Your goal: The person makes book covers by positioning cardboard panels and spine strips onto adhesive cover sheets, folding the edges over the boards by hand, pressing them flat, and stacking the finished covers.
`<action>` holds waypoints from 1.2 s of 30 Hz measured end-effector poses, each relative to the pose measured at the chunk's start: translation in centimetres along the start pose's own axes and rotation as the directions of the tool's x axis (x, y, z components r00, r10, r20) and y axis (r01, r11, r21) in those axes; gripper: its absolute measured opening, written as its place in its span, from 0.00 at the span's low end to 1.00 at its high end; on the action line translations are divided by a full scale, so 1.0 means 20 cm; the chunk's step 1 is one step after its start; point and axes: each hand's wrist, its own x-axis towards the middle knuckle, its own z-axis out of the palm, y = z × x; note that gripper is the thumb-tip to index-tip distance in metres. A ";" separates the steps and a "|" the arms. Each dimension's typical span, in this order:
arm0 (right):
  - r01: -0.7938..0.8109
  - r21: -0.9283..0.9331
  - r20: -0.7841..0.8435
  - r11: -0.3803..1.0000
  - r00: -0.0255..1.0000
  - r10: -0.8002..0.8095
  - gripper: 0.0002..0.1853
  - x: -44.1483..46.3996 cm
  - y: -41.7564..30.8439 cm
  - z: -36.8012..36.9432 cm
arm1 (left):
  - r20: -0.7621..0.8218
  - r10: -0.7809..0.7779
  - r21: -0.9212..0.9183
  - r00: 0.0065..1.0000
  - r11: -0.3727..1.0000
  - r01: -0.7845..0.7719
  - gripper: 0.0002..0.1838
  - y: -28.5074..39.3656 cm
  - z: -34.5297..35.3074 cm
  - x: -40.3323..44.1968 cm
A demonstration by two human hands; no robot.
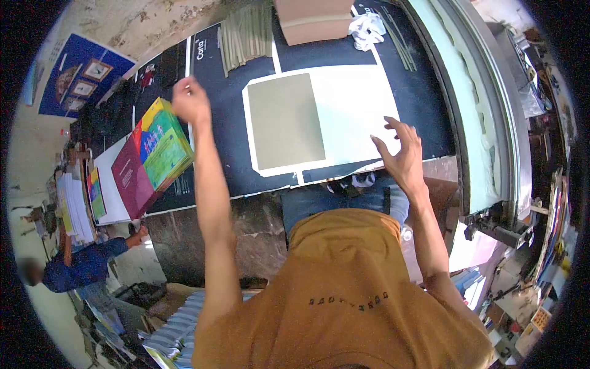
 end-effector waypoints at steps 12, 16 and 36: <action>-0.160 0.368 0.579 0.916 0.810 -0.091 0.18 0.06 -0.31 -0.12 | 0.726 0.416 -0.653 0.547 0.667 0.359 0.05 1.02 -0.75 -0.16; -0.522 0.525 0.769 0.672 0.630 -0.111 0.17 -0.08 -0.13 -0.05 | 0.805 0.368 -0.586 0.466 0.622 0.520 0.06 0.86 -0.47 -0.16; -0.639 0.485 0.651 0.597 0.720 0.242 0.16 0.06 -0.07 0.51 | 0.671 0.584 -0.475 0.458 0.812 -0.339 0.31 0.70 0.08 -0.79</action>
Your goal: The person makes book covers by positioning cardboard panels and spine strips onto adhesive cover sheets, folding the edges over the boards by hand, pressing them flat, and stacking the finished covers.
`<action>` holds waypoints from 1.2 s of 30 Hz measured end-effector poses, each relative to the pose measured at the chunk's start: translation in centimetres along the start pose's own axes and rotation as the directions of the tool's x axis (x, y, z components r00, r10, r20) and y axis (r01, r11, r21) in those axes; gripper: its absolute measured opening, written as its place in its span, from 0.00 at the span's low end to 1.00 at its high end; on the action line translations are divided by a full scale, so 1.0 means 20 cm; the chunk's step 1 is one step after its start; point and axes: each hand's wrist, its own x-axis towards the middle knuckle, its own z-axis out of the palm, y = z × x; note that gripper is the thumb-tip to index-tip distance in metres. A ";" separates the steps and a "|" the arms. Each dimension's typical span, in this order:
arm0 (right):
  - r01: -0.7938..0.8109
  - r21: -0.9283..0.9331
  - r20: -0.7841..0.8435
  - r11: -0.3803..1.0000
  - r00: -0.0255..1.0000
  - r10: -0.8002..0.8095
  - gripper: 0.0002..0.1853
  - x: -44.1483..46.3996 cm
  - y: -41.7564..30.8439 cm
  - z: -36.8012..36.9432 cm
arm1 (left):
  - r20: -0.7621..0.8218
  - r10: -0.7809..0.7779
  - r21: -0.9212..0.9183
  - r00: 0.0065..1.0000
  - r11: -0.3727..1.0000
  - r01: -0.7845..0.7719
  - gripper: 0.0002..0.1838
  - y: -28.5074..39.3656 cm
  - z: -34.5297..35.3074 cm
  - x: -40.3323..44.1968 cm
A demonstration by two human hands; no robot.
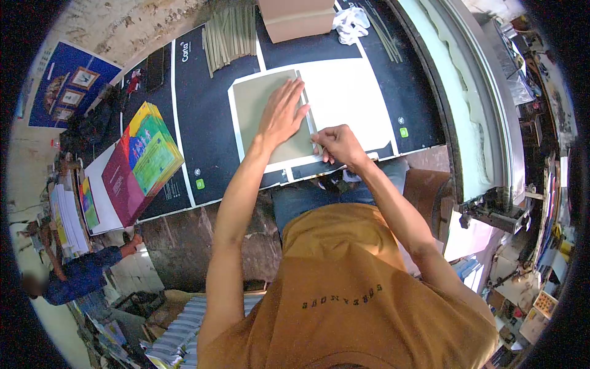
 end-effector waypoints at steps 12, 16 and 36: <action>-0.025 0.054 -0.010 0.998 1.000 0.026 0.15 0.01 0.00 0.02 | 0.144 -0.035 0.189 0.989 0.982 0.007 0.36 0.00 0.04 -0.01; -0.054 0.054 -0.005 0.997 0.998 0.055 0.17 -0.02 0.02 0.03 | 0.143 -0.035 0.207 0.989 0.978 0.004 0.36 0.00 0.04 0.00; 0.462 -0.595 -0.074 0.658 0.784 -0.617 0.07 -0.42 0.10 0.11 | 0.144 -0.039 0.221 0.989 0.975 0.006 0.37 0.02 0.04 0.00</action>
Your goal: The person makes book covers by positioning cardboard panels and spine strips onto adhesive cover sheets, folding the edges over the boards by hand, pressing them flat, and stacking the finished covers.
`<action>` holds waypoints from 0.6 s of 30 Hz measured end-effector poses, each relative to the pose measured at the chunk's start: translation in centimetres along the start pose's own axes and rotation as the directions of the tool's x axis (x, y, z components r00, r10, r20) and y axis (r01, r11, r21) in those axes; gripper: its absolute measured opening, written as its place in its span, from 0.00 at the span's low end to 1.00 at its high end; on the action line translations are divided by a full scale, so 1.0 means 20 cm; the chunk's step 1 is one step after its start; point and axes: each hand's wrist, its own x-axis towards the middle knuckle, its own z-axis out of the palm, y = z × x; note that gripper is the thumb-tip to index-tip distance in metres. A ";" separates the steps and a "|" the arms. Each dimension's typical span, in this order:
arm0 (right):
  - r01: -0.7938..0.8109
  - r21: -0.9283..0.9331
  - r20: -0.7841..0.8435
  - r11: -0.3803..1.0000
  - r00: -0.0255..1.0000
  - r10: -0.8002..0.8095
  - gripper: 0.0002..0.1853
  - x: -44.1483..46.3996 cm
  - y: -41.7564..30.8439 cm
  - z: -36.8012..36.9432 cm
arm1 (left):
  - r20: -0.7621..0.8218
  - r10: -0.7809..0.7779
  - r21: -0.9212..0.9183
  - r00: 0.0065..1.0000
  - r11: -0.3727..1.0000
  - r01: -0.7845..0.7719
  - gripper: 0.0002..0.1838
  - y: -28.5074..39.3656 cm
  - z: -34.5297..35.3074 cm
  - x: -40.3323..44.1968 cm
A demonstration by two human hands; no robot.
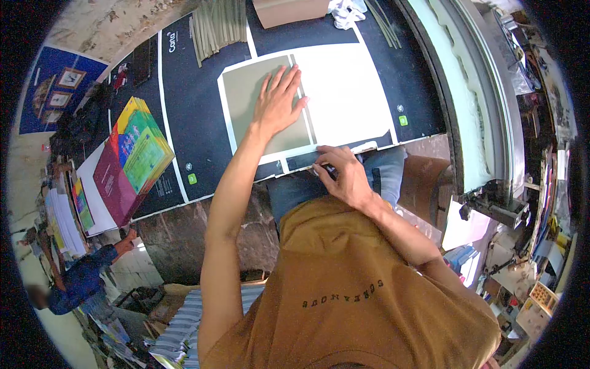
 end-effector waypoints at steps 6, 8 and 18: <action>0.008 -0.069 0.095 0.998 0.995 -0.001 0.08 0.02 0.04 0.01 | -0.030 0.016 -0.007 0.999 1.000 -0.017 0.36 -0.01 0.00 0.00; 0.003 -0.071 0.113 0.997 0.994 0.005 0.09 0.02 0.05 0.01 | -0.024 0.014 -0.010 1.000 1.000 -0.014 0.36 0.00 -0.01 0.00; 0.005 -0.100 0.106 0.995 0.994 0.006 0.08 0.02 0.05 0.03 | 0.024 -0.007 0.003 1.000 1.000 0.007 0.37 0.00 -0.01 0.00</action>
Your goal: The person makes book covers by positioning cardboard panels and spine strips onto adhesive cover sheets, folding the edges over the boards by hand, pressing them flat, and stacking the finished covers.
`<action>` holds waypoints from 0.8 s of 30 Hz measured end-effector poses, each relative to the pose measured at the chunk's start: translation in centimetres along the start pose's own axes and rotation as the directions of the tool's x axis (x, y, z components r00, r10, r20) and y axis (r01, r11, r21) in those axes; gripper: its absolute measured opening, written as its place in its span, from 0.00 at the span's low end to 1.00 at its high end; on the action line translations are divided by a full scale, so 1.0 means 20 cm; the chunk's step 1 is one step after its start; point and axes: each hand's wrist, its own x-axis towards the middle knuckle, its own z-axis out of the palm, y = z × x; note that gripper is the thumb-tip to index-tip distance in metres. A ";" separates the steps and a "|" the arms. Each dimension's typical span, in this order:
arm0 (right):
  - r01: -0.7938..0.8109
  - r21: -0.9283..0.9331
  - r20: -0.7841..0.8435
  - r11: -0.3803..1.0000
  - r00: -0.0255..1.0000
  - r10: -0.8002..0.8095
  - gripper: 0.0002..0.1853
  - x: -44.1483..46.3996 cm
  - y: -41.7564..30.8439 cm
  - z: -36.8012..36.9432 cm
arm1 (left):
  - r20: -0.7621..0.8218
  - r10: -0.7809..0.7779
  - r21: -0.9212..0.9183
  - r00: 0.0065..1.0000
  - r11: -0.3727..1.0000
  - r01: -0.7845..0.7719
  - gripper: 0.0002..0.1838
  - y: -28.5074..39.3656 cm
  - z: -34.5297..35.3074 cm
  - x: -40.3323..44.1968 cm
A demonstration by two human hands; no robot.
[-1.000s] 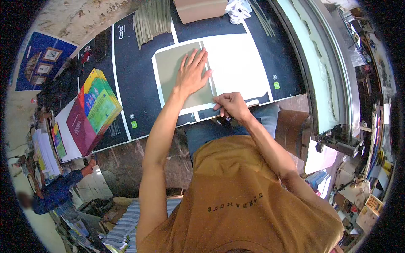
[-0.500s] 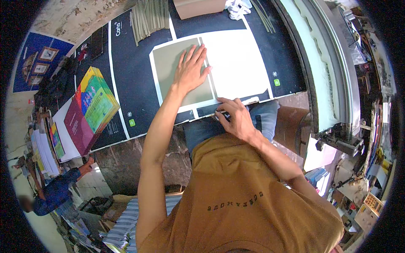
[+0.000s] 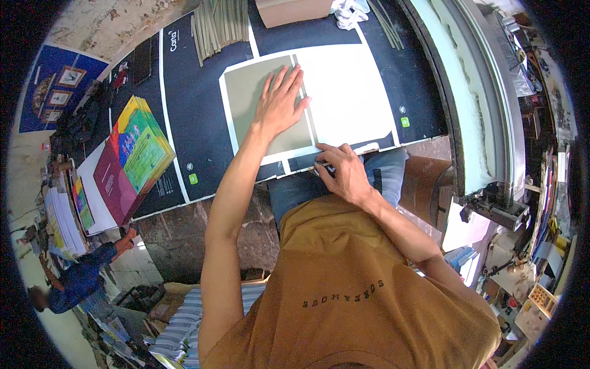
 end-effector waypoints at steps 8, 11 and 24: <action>-0.002 0.001 0.003 1.000 1.000 0.002 0.08 0.00 0.00 0.00 | -0.027 0.008 -0.004 1.000 1.000 -0.008 0.37 -0.01 0.02 -0.01; 0.001 0.010 -0.008 1.000 1.000 -0.001 0.07 -0.01 -0.01 -0.01 | -0.027 -0.001 0.012 1.000 1.000 0.002 0.37 0.00 0.02 -0.01; -0.212 0.094 0.013 0.973 0.977 0.212 0.06 -0.33 0.05 -0.20 | 0.034 0.035 -0.074 0.999 0.997 -0.032 0.55 0.00 -0.02 -0.01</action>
